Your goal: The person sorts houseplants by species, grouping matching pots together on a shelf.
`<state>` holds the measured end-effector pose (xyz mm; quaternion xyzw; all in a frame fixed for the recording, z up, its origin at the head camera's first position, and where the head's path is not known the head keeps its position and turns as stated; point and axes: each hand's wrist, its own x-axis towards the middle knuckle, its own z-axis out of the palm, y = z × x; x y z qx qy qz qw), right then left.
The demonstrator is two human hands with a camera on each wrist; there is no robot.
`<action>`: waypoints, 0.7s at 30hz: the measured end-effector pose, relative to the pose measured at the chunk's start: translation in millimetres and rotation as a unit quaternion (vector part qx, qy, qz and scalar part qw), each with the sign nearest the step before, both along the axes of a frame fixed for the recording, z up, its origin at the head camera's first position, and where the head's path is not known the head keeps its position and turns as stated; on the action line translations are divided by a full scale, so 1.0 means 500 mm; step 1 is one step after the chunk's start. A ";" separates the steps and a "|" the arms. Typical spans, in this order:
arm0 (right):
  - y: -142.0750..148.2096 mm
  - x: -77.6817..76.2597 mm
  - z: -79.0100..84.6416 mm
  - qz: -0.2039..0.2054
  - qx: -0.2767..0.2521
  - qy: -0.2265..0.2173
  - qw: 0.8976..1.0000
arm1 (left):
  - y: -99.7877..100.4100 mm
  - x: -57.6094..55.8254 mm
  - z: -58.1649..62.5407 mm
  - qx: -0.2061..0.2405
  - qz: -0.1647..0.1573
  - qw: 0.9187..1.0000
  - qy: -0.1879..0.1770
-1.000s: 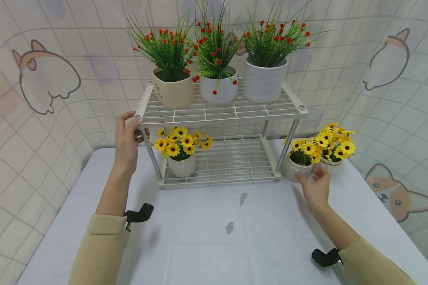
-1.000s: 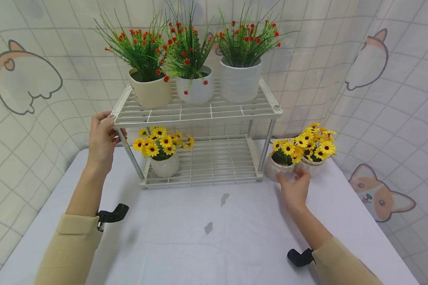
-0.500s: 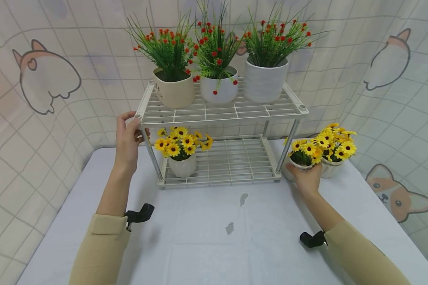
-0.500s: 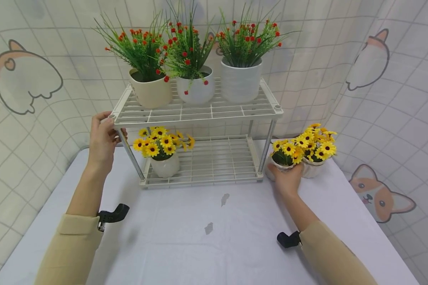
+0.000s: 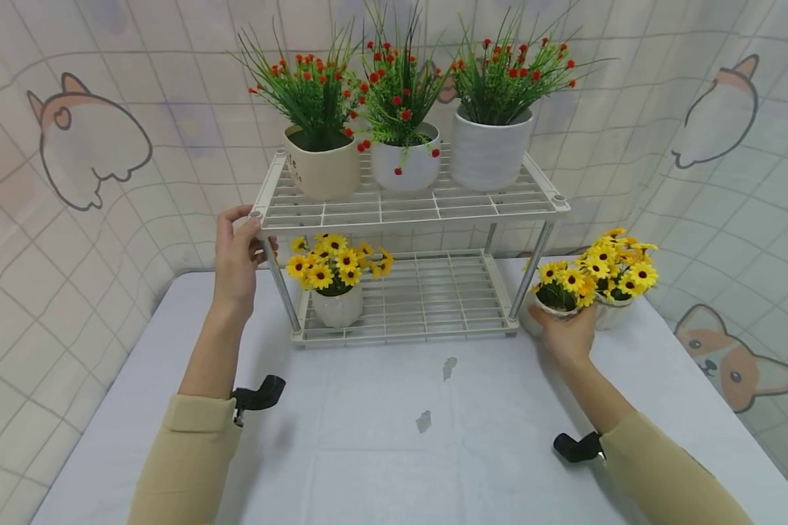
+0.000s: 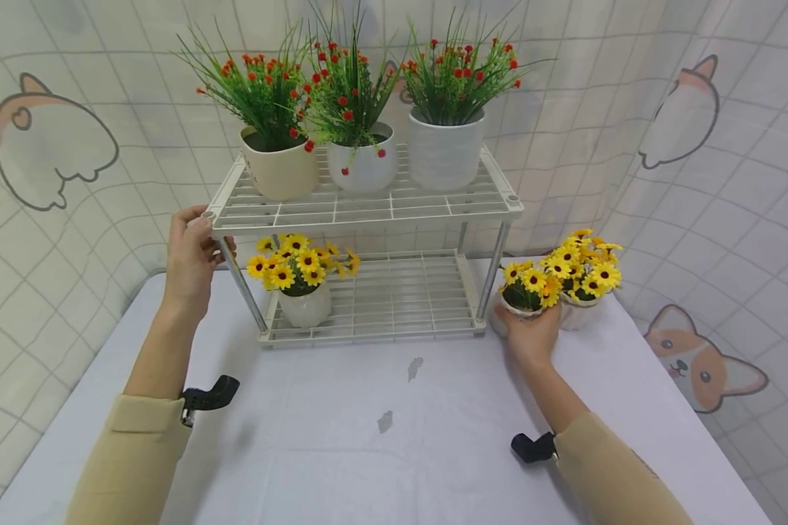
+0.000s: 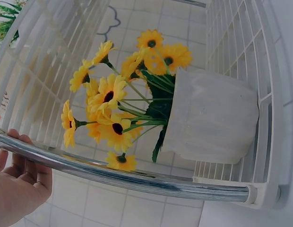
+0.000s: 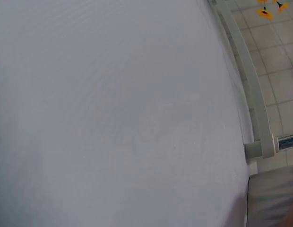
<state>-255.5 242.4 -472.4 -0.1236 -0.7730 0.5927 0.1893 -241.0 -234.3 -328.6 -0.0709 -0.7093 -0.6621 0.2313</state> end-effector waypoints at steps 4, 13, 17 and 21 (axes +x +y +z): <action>0.004 0.013 0.001 0.014 -0.006 -0.014 1.000 | 0.001 0.001 0.001 -0.003 0.003 1.000 0.001; 0.007 0.061 0.015 0.049 -0.015 -0.071 0.996 | 0.004 0.002 0.004 -0.008 0.003 1.000 0.001; 0.006 0.089 0.023 0.063 -0.010 -0.097 0.993 | 0.003 0.001 0.004 -0.011 0.004 1.000 -0.003; 0.002 0.121 0.029 0.085 -0.017 -0.104 0.991 | 0.003 0.001 0.003 -0.014 0.008 1.000 -0.008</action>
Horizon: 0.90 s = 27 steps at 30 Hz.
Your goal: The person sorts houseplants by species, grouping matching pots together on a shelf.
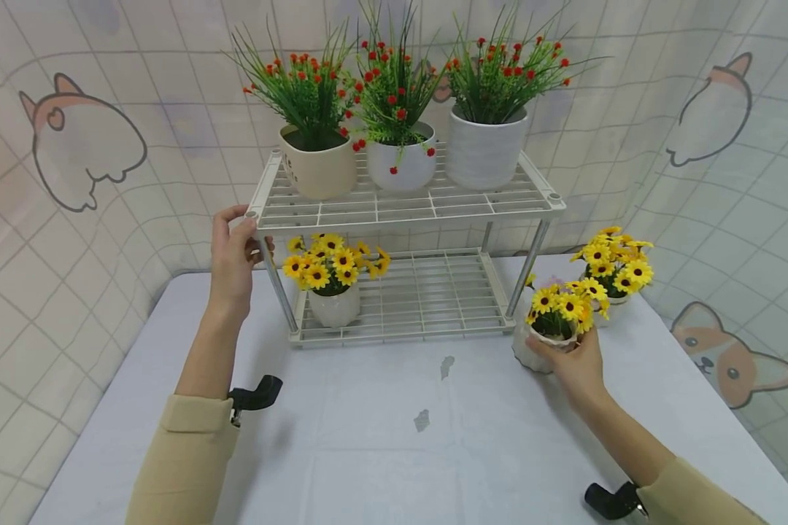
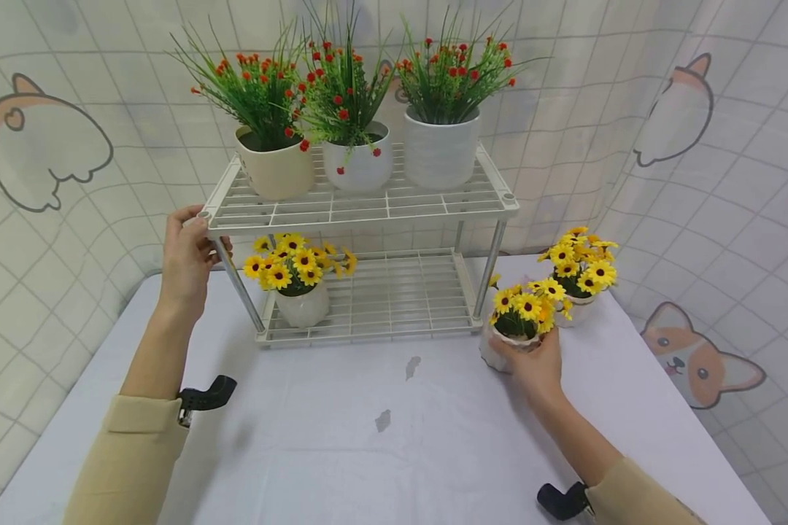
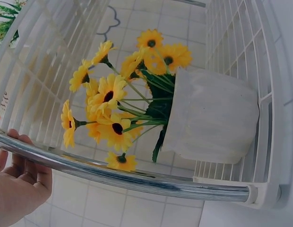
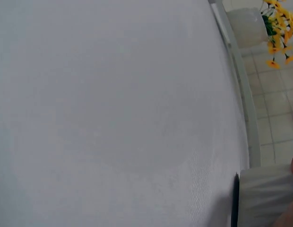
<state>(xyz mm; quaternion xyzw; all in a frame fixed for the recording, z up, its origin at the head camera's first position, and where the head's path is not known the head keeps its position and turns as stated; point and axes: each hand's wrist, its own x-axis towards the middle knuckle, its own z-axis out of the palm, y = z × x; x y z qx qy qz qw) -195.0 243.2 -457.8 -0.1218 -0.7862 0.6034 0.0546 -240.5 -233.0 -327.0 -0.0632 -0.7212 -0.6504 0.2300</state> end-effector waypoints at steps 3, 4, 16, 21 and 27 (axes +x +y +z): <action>-0.010 0.021 0.003 0.026 -0.008 0.000 1.000 | -0.001 0.000 0.000 0.002 0.002 1.000 0.000; -0.015 0.027 0.004 0.035 -0.008 -0.001 0.999 | -0.001 0.000 0.001 0.002 0.003 1.000 0.001; -0.108 0.059 0.016 0.109 -0.012 0.006 0.994 | 0.001 -0.001 0.000 0.010 0.000 1.000 0.001; -0.146 0.050 0.019 0.118 -0.007 0.023 0.993 | 0.002 -0.002 0.000 0.015 -0.010 1.000 0.002; -0.187 0.024 0.019 0.105 -0.016 0.062 0.992 | 0.003 0.001 0.000 0.013 -0.005 1.000 0.003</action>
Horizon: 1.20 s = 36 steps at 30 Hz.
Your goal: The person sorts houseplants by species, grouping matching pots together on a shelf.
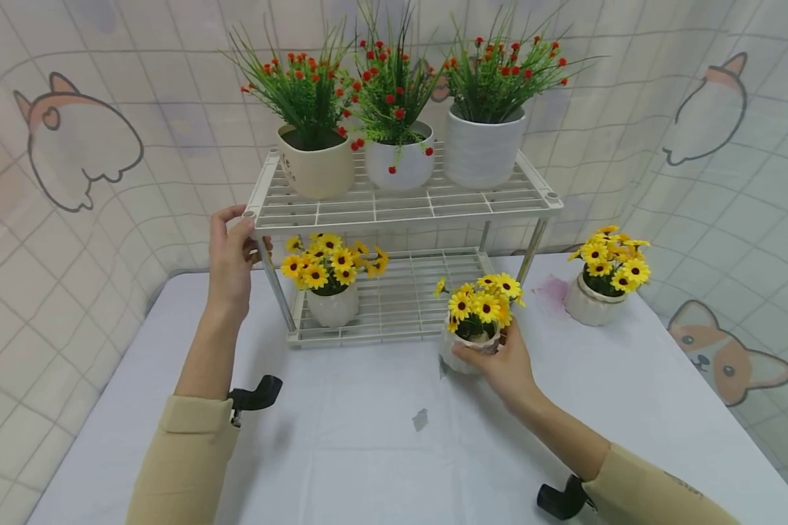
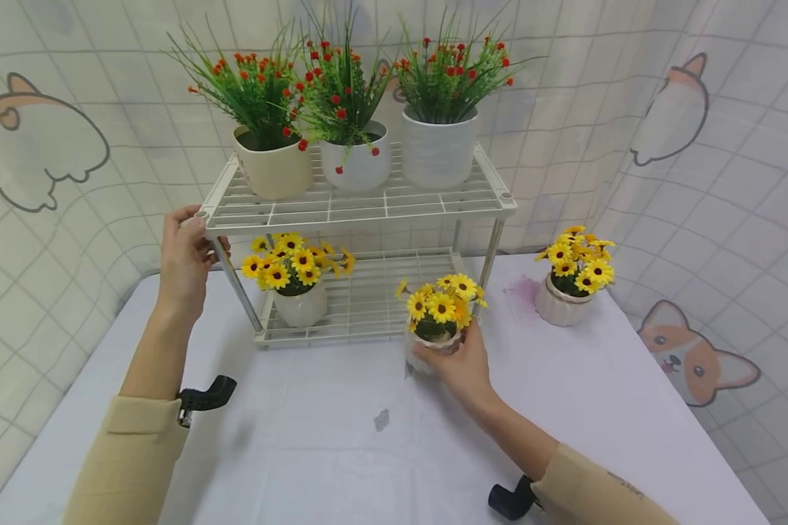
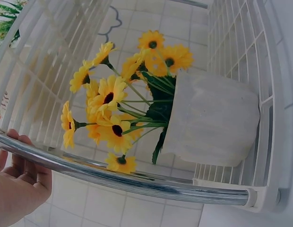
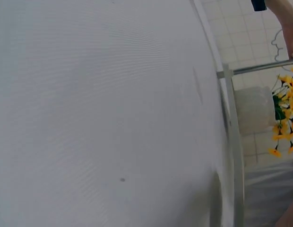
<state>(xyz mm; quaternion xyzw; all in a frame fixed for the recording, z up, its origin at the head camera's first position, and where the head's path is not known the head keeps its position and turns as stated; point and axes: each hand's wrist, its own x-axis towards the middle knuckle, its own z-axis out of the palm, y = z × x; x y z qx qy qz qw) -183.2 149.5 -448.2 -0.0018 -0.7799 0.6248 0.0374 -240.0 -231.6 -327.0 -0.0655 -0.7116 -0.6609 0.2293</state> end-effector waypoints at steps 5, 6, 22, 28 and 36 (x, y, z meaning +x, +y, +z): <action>-0.022 -0.030 -0.003 -0.012 -0.013 0.025 1.000 | 0.001 0.001 0.001 0.000 0.002 1.000 0.001; -0.026 -0.037 -0.004 -0.014 -0.010 0.028 0.999 | 0.001 0.002 0.001 -0.001 0.003 1.000 0.001; -0.073 -0.125 -0.013 -0.039 -0.025 0.084 0.995 | 0.002 -0.002 -0.002 0.010 -0.003 1.000 0.009; -0.091 -0.130 -0.026 -0.052 -0.025 0.120 0.991 | 0.003 -0.004 -0.001 0.016 -0.002 1.000 0.012; -0.126 -0.131 -0.041 -0.053 -0.021 0.135 0.989 | 0.009 -0.005 -0.003 0.027 -0.004 1.000 0.016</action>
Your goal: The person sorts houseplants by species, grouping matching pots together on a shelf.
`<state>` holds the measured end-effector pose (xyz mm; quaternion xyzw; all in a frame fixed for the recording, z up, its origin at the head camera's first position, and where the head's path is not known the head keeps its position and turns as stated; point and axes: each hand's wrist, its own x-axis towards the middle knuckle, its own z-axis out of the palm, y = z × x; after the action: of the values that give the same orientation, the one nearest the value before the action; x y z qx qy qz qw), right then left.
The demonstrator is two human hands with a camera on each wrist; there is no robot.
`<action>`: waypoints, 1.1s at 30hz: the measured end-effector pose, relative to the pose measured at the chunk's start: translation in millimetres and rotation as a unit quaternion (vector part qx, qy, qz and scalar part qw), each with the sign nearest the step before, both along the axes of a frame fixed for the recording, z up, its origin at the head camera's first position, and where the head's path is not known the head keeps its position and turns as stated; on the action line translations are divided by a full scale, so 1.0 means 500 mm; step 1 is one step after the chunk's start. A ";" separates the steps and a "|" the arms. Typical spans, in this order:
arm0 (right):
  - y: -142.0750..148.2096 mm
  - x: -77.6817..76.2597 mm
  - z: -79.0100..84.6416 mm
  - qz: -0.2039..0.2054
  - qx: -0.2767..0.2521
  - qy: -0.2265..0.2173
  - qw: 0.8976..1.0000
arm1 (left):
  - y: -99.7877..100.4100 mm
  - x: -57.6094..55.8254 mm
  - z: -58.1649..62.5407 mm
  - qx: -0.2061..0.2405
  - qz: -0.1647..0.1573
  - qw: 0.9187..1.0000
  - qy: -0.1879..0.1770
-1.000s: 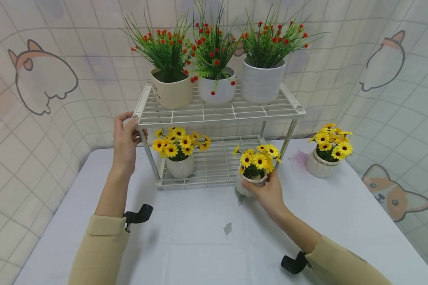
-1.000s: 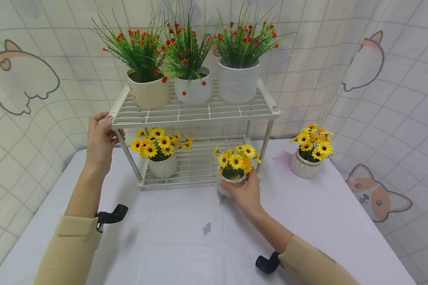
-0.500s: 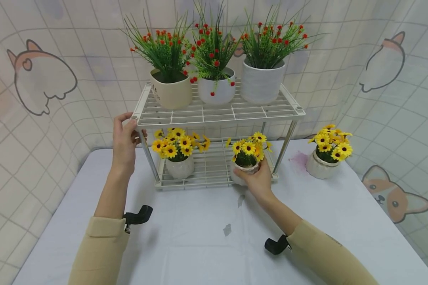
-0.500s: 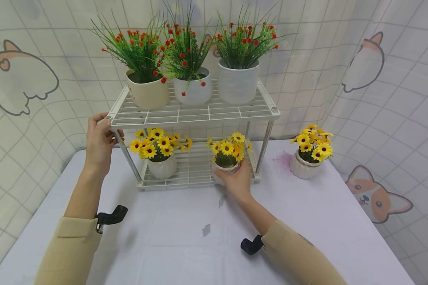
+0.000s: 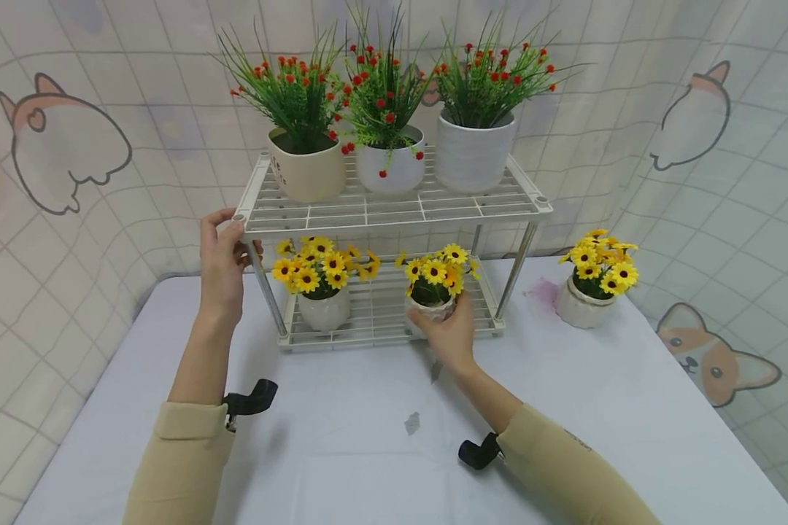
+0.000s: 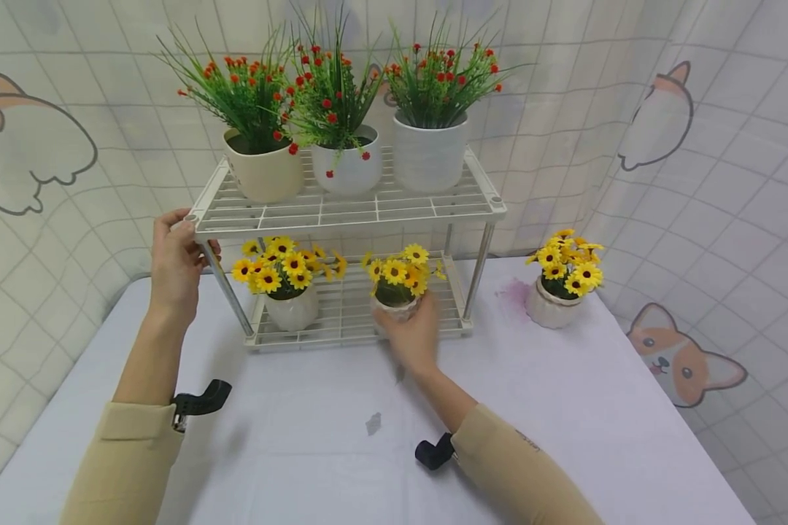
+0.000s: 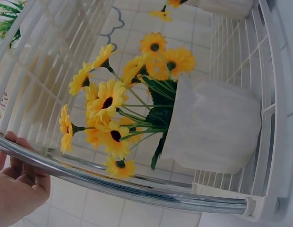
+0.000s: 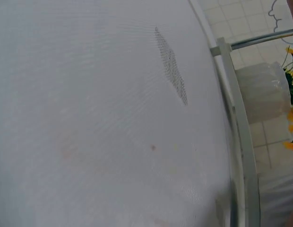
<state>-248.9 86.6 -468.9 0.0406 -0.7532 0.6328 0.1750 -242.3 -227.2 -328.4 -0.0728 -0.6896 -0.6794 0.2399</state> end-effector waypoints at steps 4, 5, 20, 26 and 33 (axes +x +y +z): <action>-0.021 -0.007 -0.001 0.001 0.006 0.003 1.000 | 0.002 -0.001 -0.002 -0.002 0.000 1.000 0.002; -0.026 -0.009 -0.001 0.001 0.005 0.005 1.000 | 0.003 -0.001 -0.002 -0.003 0.000 1.000 0.002; -0.105 -0.031 0.004 -0.004 0.047 -0.023 0.999 | -0.006 0.003 -0.002 0.000 0.000 1.000 0.001; -0.124 -0.030 0.000 -0.025 0.089 -0.055 0.994 | -0.003 0.002 -0.002 -0.004 0.003 1.000 0.000; -0.125 -0.025 -0.007 -0.034 0.113 -0.034 0.992 | -0.001 0.002 -0.001 -0.003 0.000 1.000 -0.001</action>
<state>-261.3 23.8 -472.5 0.0126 -0.8265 0.5380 0.1650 -241.4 -227.9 -328.8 -0.0728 -0.6915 -0.6776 0.2395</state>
